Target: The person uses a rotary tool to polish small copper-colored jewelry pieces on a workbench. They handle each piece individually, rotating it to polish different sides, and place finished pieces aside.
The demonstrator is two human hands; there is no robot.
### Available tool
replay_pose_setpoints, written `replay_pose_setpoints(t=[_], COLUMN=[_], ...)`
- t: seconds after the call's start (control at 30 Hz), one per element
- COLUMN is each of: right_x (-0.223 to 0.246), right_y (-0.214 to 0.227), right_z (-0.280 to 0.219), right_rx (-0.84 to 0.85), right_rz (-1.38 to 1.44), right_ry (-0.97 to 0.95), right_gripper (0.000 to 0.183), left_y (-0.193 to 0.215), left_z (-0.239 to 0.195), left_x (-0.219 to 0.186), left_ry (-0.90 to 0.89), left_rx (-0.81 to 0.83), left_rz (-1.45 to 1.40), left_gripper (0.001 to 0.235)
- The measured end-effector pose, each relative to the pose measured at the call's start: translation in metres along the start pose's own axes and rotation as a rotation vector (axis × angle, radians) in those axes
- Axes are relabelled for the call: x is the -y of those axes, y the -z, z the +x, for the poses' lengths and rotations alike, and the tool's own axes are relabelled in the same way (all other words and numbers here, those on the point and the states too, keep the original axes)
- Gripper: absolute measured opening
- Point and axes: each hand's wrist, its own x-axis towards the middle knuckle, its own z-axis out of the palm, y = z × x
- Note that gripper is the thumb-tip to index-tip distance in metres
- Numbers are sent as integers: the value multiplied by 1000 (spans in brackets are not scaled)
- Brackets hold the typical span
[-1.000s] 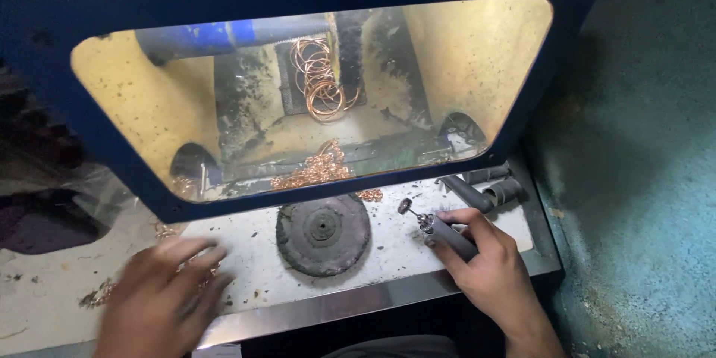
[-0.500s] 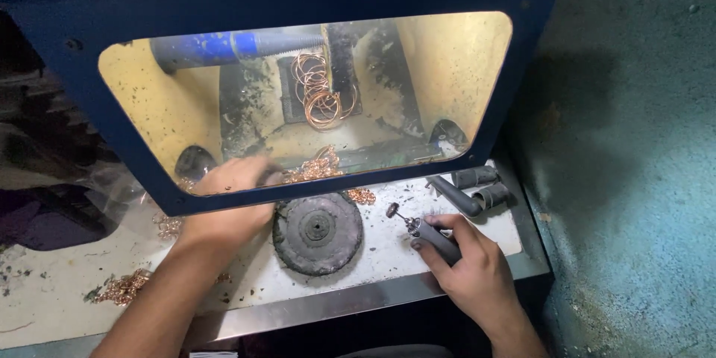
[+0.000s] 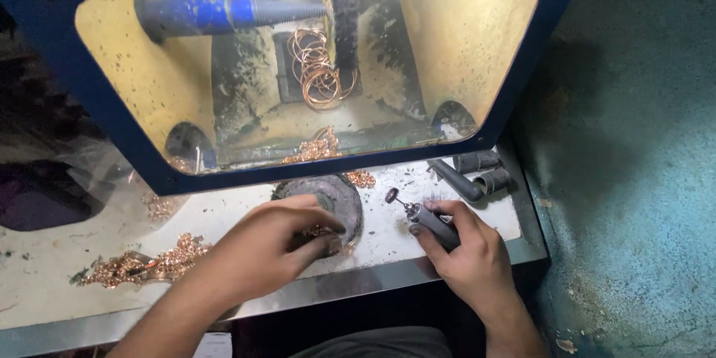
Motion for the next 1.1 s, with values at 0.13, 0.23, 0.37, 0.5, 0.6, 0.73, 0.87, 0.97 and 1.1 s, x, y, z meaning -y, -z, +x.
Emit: replay_pose_setpoints(t=[0.13, 0.23, 0.37, 0.5, 0.6, 0.73, 0.87, 0.97, 1.1], right_x=[-1, -1, -1, 23, 52, 76, 74, 74, 77], right_y=[-4, -4, -3, 5, 12, -18, -44, -45, -37], right_z=[-1, -2, 0, 9, 18, 6, 3, 5, 9], right_rx=[-14, -36, -10, 155, 395, 393, 187, 267, 326], right_rz=[-15, -4, -40, -159, -94, -79, -88, -104, -69], right_ry=[-81, -35, -53, -214, -419, -315, 63, 48, -53], right_gripper=[38, 39, 42, 60, 59, 54, 50, 40, 24], left_y=[-17, -11, -27, -58, -70, -72, -71, -71, -71], left_z=[25, 21, 9, 5, 9, 9, 7, 7, 6], left_x=[32, 28, 47, 55, 60, 62, 60, 62, 62], left_ry=[-330, -413, -405, -391, -442, -457, -472, -492, -494], left_rx=[-173, -302, -507, -630, -752, -776, -786, -808, -830], left_rz=[445, 441, 404, 405, 422, 398, 413, 419, 467], left_gripper=[30, 38, 32, 40, 35, 34, 32, 28, 25])
